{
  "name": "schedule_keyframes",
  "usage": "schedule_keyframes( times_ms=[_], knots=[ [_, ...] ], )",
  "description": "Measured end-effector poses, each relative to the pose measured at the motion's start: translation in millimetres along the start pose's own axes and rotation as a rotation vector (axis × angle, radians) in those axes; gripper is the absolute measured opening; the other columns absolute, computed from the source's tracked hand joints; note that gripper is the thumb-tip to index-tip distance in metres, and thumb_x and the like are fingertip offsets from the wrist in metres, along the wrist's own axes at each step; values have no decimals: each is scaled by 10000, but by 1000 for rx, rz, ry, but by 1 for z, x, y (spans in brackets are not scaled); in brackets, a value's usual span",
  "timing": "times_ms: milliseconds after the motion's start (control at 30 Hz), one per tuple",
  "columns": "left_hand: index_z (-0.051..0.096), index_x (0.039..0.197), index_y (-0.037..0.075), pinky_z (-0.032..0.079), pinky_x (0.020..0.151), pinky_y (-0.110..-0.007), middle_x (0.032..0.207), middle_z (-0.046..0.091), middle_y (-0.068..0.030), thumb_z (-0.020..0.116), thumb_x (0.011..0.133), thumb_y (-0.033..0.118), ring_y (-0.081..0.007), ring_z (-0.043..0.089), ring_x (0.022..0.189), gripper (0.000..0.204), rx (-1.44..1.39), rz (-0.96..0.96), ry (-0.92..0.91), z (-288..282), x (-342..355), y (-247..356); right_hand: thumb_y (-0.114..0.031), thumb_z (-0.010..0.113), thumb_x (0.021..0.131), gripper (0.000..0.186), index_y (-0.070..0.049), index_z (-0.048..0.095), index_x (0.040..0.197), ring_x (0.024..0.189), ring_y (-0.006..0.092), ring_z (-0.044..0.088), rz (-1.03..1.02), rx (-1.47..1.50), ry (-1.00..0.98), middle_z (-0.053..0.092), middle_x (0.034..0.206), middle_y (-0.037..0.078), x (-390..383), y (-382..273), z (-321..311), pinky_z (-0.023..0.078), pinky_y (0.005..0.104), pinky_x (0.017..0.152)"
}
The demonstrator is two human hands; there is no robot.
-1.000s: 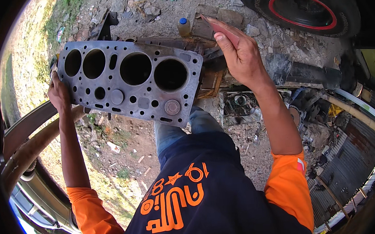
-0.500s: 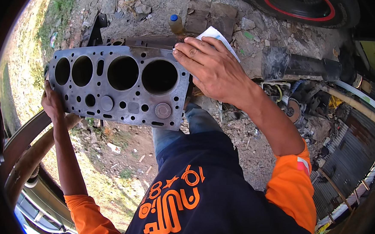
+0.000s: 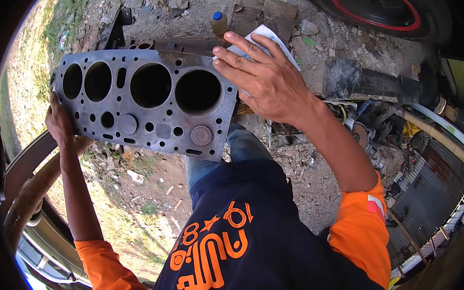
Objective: The person cleans and sands the surface and cylinder walls of an engine block using a cloth and a piece of sandpaper.
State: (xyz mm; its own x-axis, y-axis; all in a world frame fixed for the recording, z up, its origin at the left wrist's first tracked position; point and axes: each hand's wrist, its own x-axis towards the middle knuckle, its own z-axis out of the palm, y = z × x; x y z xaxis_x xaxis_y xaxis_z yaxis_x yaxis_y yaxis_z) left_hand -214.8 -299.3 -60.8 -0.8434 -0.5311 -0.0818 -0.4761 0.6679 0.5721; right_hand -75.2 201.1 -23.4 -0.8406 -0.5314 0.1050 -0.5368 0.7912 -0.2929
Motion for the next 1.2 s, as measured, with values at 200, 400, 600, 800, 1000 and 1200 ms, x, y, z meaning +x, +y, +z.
schedule_keyframes(
  times_ms=[200, 400, 600, 800, 1000, 1200],
  knots=[
    [737, 1354, 17, 515, 979, -370, 1125, 793, -195, 524, 1049, 593, -255, 722, 1039, 685, 97, 14, 46, 3, 6, -9, -54, 762, 824, 587, -64, 710, 1409, 1557, 298, 453, 30, 9, 10, 652, 1533, 85, -19, -5, 0, 340, 542, 1253],
    [734, 1343, -3, 519, 990, -409, 1129, 784, -245, 516, 1031, 651, -335, 732, 1045, 756, 63, 3, -4, 0, 7, -13, -62, 738, 824, 566, -52, 721, 1390, 1559, 320, 450, 19, 37, -7, 670, 1509, 94, -3, -4, -2, 336, 551, 1255],
    [744, 1320, -4, 525, 984, -400, 1123, 783, -250, 510, 1032, 649, -323, 743, 1041, 751, 73, -20, -8, -4, 2, -3, -69, 753, 837, 564, -71, 718, 1400, 1574, 313, 426, 1, 22, 43, 660, 1524, 78, 5, 0, 5, 329, 551, 1260],
    [745, 1281, -50, 514, 960, -410, 1075, 777, -235, 509, 1046, 659, -307, 710, 1000, 783, 47, -9, 10, -4, -2, 3, -57, 752, 847, 557, -95, 722, 1402, 1571, 320, 427, 43, 31, 42, 603, 1584, 97, -14, -1, 6, 325, 542, 1270],
    [756, 1278, -11, 520, 952, -417, 1053, 784, -233, 507, 1036, 664, -316, 726, 985, 759, 118, -1, 41, -4, 8, -10, -69, 777, 836, 560, -194, 750, 1381, 1596, 343, 377, 37, 62, 44, 530, 1634, 162, -2, 5, 10, 283, 560, 1294],
    [749, 1269, -43, 518, 958, -408, 1055, 782, -226, 520, 1032, 656, -326, 717, 985, 773, 53, -28, 10, -2, 4, -2, -89, 789, 851, 555, -269, 764, 1375, 1638, 340, 289, 48, 64, 96, 419, 1719, 153, 13, 3, 14, 167, 577, 1323]
  ],
)
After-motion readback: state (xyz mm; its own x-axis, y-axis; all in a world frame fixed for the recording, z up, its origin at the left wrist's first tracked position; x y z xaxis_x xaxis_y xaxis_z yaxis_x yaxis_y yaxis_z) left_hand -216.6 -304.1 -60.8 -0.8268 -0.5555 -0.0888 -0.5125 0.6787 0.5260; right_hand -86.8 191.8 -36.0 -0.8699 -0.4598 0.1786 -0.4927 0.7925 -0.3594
